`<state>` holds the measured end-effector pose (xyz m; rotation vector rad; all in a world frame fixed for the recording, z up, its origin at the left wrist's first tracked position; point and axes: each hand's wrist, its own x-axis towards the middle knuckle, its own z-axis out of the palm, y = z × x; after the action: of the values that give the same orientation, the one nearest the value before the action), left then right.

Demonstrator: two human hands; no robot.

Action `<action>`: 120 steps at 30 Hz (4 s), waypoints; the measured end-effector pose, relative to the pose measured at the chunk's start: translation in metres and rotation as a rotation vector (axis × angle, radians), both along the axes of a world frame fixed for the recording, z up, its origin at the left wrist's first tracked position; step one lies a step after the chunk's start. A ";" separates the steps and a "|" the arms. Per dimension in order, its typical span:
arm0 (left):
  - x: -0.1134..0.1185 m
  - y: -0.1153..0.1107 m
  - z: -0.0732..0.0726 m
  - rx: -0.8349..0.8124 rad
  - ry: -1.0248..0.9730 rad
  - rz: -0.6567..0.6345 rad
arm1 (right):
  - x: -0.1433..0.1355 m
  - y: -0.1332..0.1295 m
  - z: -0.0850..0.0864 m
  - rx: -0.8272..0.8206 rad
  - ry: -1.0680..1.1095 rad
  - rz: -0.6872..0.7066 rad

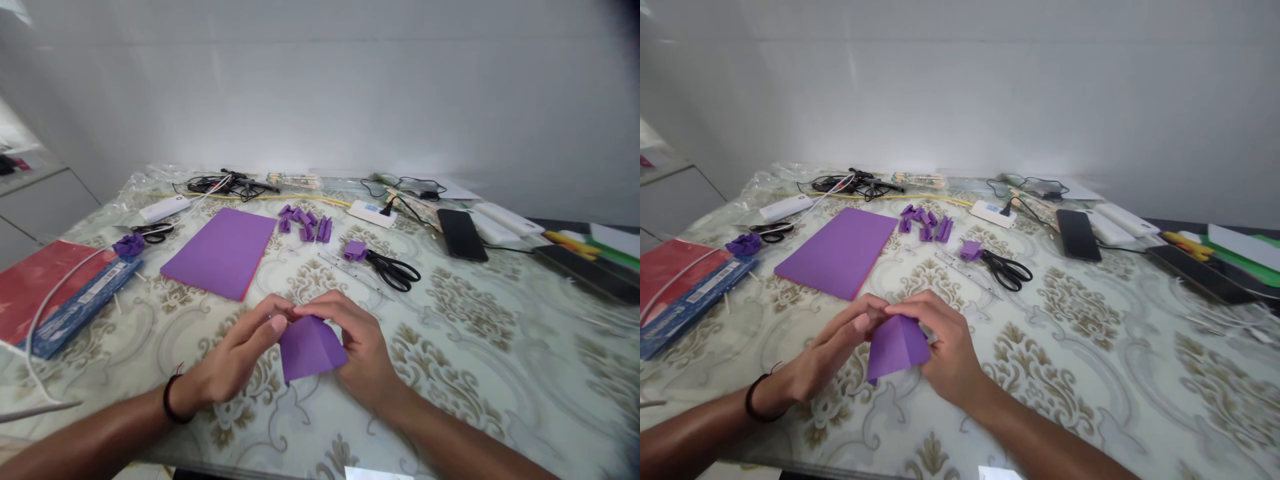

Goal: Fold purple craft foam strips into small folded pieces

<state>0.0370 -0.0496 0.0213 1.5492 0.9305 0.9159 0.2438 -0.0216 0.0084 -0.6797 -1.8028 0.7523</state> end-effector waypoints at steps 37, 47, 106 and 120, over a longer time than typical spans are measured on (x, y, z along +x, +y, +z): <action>0.002 0.011 0.006 0.083 0.126 0.090 | -0.002 -0.001 0.003 -0.513 0.054 0.044; -0.004 0.019 -0.007 -0.104 -0.016 0.102 | 0.001 0.003 0.009 -0.482 -0.033 0.092; -0.007 0.022 -0.006 0.027 0.048 0.184 | -0.002 -0.001 0.010 -0.360 -0.140 -0.036; -0.012 0.023 -0.008 0.121 0.104 0.134 | 0.000 -0.001 0.006 -0.091 -0.193 -0.086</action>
<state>0.0254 -0.0269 0.0136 1.6659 1.0810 1.0095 0.2435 -0.0230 0.0146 -0.9105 -1.9084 0.7348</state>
